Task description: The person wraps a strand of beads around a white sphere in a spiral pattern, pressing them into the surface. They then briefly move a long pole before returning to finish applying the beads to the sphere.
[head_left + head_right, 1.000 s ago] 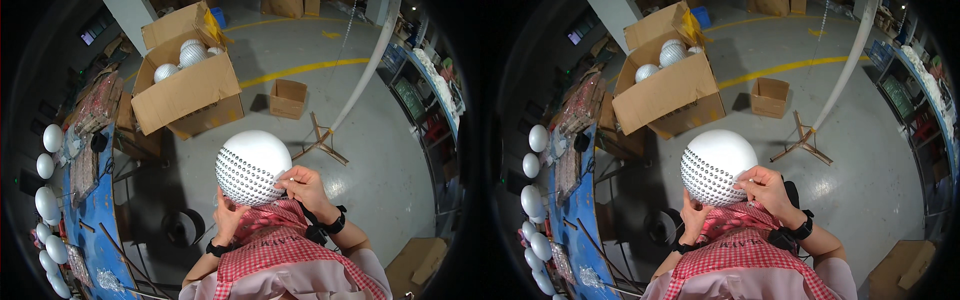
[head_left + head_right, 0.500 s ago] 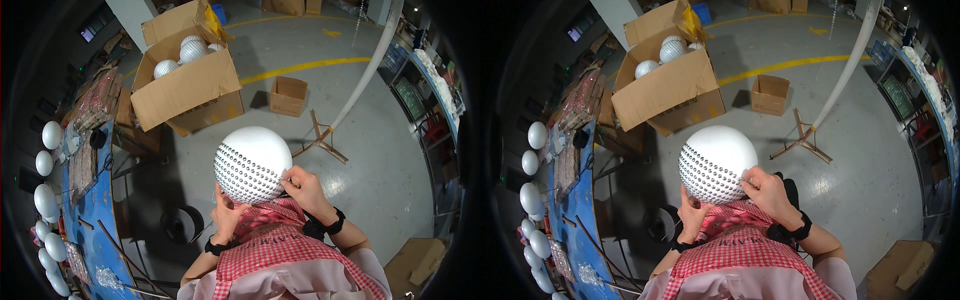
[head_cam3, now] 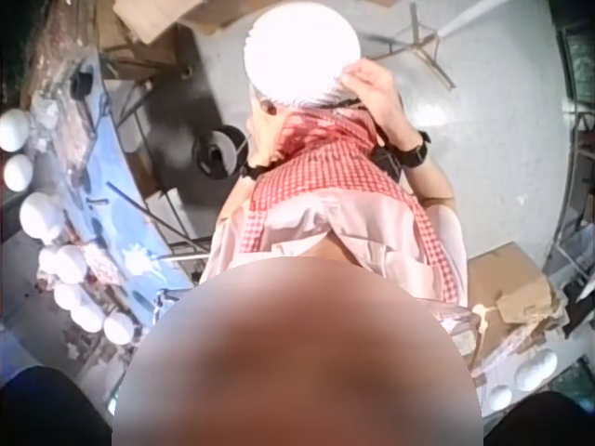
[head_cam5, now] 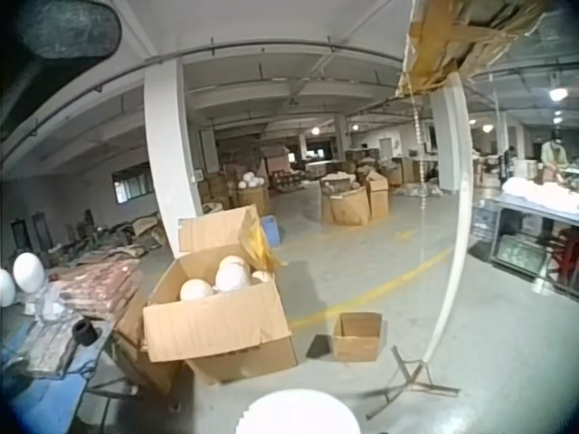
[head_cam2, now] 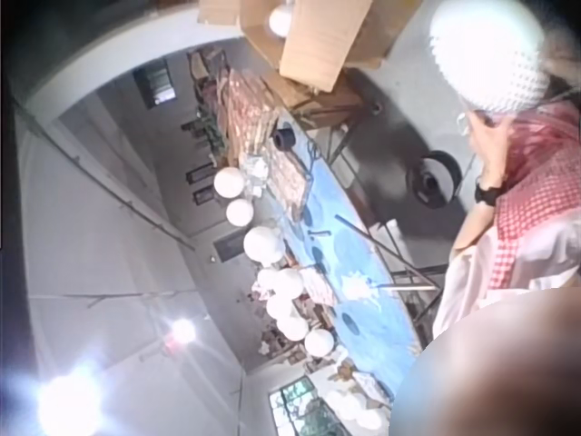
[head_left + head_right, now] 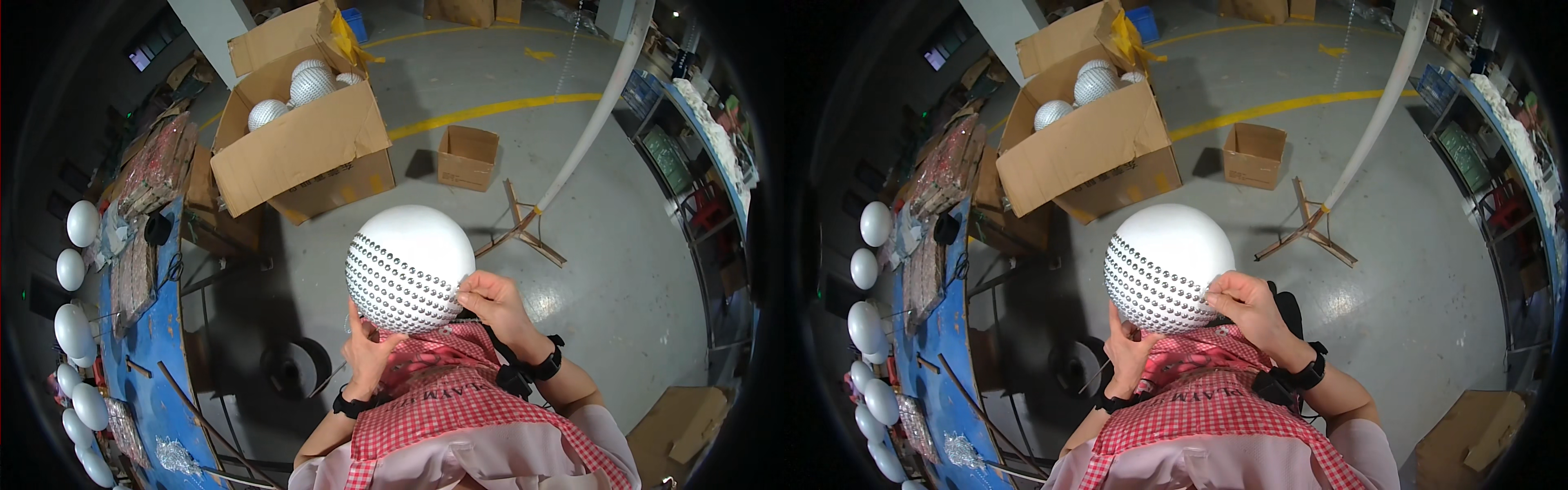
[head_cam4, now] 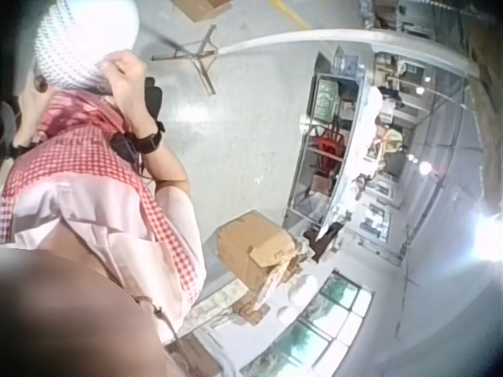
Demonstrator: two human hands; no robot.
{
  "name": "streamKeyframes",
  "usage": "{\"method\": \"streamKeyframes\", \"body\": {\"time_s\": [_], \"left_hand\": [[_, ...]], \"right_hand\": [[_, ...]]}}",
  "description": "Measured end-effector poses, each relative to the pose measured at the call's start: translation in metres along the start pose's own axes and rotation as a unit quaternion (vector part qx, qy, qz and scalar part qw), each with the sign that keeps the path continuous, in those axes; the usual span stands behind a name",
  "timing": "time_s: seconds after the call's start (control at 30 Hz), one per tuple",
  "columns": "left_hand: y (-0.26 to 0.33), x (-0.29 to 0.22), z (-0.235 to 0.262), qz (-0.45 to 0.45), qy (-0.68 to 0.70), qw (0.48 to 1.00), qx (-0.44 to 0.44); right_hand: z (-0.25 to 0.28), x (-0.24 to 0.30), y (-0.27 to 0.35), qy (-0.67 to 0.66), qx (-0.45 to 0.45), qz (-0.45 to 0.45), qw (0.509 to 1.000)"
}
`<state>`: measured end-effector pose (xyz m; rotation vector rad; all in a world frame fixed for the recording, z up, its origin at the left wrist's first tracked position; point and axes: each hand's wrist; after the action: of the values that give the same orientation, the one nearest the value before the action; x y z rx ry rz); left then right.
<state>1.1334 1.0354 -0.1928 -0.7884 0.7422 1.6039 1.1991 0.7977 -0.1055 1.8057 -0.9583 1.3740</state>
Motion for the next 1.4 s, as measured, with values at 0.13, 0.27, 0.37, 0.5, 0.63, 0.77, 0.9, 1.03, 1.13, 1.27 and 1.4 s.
{"method": "streamKeyframes", "body": {"time_s": [0.13,0.27,0.37,0.5,0.63,0.77,0.9,1.03,1.13,1.27,1.4], "left_hand": [[0.000,0.001,-0.001,-0.015,0.009,1.000,-0.011],[0.000,0.001,-0.001,-0.015,-0.001,1.000,-0.009],[0.002,-0.001,0.000,-0.009,0.009,1.000,0.000],[0.003,-0.002,0.000,-0.001,0.007,1.000,0.006],[0.004,-0.002,0.000,-0.015,-0.007,1.000,-0.016],[0.004,0.000,-0.001,-0.009,-0.002,1.000,-0.006],[0.004,0.001,-0.002,-0.007,0.009,1.000,-0.006],[0.005,0.000,-0.002,-0.029,0.020,0.999,-0.025],[0.005,-0.002,0.000,-0.030,0.012,0.999,-0.028],[0.005,-0.007,0.005,0.003,0.018,1.000,-0.013],[-0.007,-0.012,0.010,-0.053,-0.033,0.997,-0.037]], "right_hand": [[-0.001,0.002,0.004,0.013,0.024,-0.002,1.000],[-0.001,0.004,0.004,0.058,0.010,0.008,0.998],[-0.001,0.006,0.002,0.043,-0.006,0.013,0.999],[-0.001,0.005,0.001,0.057,-0.018,-0.005,0.998],[-0.001,0.002,0.001,0.075,-0.033,0.002,0.997],[-0.001,0.000,0.000,0.058,-0.036,0.024,0.997],[-0.002,0.000,0.001,0.064,-0.044,-0.004,0.997],[-0.005,-0.002,0.000,0.053,-0.046,0.009,0.997],[-0.007,-0.004,0.001,0.067,-0.054,0.018,0.996],[-0.007,-0.003,0.000,0.065,-0.053,0.028,0.996],[-0.005,0.004,-0.006,0.087,-0.051,0.029,0.994]]}}
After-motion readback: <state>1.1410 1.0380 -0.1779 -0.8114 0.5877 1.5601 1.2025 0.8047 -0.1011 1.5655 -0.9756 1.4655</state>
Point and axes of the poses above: each hand's wrist, its own y-axis away from the middle knuckle, its own z-axis out of the back of the hand, x = y × z, and after that the axes turned 12 degrees about x, right-handed
